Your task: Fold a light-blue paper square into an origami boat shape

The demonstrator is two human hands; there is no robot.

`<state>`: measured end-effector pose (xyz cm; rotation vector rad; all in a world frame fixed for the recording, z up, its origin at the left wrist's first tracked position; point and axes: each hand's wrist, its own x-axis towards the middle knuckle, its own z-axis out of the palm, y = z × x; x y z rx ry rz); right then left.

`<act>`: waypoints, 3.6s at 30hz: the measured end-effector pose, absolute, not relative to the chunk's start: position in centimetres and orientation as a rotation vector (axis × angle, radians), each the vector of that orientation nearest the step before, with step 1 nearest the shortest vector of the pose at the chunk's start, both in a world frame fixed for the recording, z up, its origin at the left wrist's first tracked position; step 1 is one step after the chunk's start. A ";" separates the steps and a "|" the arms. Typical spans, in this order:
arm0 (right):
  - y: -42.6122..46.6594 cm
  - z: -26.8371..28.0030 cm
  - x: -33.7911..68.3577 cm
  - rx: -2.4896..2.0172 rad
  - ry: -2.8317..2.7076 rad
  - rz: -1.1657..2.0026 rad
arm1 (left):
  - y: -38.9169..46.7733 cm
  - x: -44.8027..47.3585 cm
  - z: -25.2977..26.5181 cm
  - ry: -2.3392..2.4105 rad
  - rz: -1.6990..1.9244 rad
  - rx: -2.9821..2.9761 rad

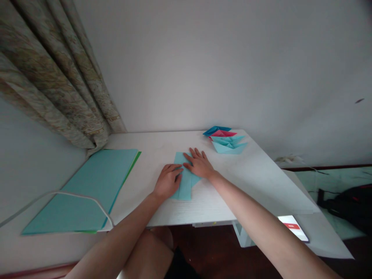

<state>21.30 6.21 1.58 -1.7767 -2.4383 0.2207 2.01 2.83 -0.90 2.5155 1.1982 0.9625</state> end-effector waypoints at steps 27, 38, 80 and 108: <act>6.3 1.5 21.1 -1.791 -2.426 0.191 | 0.7 0.0 -1.1 1.065 0.798 2.437; 6.2 1.7 21.1 -1.819 -2.467 0.171 | -1.3 -1.1 1.0 1.040 0.503 2.331; 7.9 1.7 21.6 -1.774 -2.389 0.319 | -0.1 2.1 -0.6 1.524 0.266 2.724; 12.2 1.0 21.0 -2.003 -1.976 0.297 | -0.2 1.9 -0.5 1.485 0.324 2.647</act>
